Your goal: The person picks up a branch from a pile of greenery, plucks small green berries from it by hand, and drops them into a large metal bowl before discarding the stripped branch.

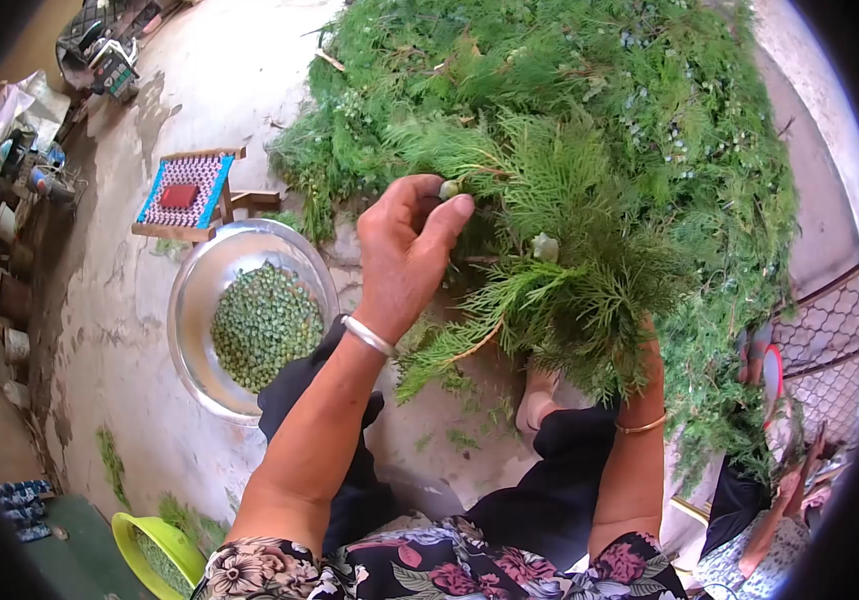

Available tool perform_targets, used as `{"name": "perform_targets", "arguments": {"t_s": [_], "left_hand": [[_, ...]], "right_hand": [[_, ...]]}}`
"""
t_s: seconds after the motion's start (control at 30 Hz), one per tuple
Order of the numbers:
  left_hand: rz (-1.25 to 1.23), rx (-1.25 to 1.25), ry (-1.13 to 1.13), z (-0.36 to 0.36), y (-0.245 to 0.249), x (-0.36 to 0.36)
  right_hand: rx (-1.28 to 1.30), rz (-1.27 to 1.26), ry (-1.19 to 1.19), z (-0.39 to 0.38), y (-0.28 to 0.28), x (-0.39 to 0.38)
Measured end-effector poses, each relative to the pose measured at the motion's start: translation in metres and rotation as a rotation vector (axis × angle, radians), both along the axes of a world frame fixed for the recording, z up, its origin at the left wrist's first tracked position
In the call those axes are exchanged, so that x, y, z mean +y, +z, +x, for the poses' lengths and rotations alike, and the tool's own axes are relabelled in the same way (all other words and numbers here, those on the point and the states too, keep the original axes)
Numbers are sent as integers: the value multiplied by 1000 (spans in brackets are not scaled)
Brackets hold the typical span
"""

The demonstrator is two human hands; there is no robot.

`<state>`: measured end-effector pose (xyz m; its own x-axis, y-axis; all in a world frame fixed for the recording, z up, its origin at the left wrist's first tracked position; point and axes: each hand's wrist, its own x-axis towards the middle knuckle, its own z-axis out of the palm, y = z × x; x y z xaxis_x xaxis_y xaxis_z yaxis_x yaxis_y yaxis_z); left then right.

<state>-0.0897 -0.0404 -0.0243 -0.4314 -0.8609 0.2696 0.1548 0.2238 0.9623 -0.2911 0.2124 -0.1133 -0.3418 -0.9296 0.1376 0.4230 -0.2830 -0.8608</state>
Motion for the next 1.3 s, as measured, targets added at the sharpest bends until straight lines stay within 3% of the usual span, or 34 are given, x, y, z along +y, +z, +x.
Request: {"name": "perform_targets", "arguments": {"t_s": [0.07,0.1,0.17,0.23,0.3,0.4,0.43,0.5,0.53,0.6,0.63,0.7,0.73,0.8,0.83,0.9,0.93,0.97,1.03,1.07,1.1,1.17,1.23,1.3], "left_hand": [[72,-27,-33,-2,1,0],[114,-25,-61,-2,0,-2],[158,-24,-93,-2,1,-6],[365,145,-71,1,4,-13],[391,215,-58,5,4,-21],[548,349,-77,11,6,-28],[549,348,-81,13,3,-31],[788,480,-195,17,-7,-41],[898,535,-227,19,-9,-45],[960,869,-387,36,-29,-76],[896,832,-185,44,-21,-89],[554,572,-144,46,9,-75],[618,567,-256,43,7,-72],[732,527,-394,36,8,-48],[844,486,-519,32,9,-35],[791,396,-558,21,8,-18],[732,309,-593,16,8,-10],[734,311,-592,12,8,-3],[404,-169,-394,2,9,10],[177,-170,-280,-4,4,16],[179,-171,-277,-4,2,13],[47,-382,-414,-4,1,8],[-55,-351,-420,-7,0,9],[-252,-616,-452,-6,-1,10]], "right_hand": [[267,56,-60,4,8,0],[267,61,-59,7,10,1],[521,163,-239,17,16,2],[458,225,-248,26,33,-3],[394,287,-257,29,44,-10],[1407,673,-256,28,51,-19],[1406,676,-259,28,48,-22],[1472,382,-417,30,39,-27],[1470,387,-424,33,44,-30],[1330,631,-363,44,69,-36],[1255,747,-333,48,84,-38],[1096,970,-277,49,102,-40],[1092,974,-289,35,81,-36],[2040,-117,-707,1,18,-24],[2040,-110,-705,2,19,-23],[1467,381,-397,9,32,-27],[1016,779,-296,39,86,-46],[1018,781,-294,33,72,-41],[1709,450,-406,20,39,-34],[1709,449,-403,19,36,-34],[1684,342,-471,19,34,-36],[1654,236,-537,24,45,-48],[1376,228,-417,29,60,-60],[1472,268,-482,31,65,-64]]}}
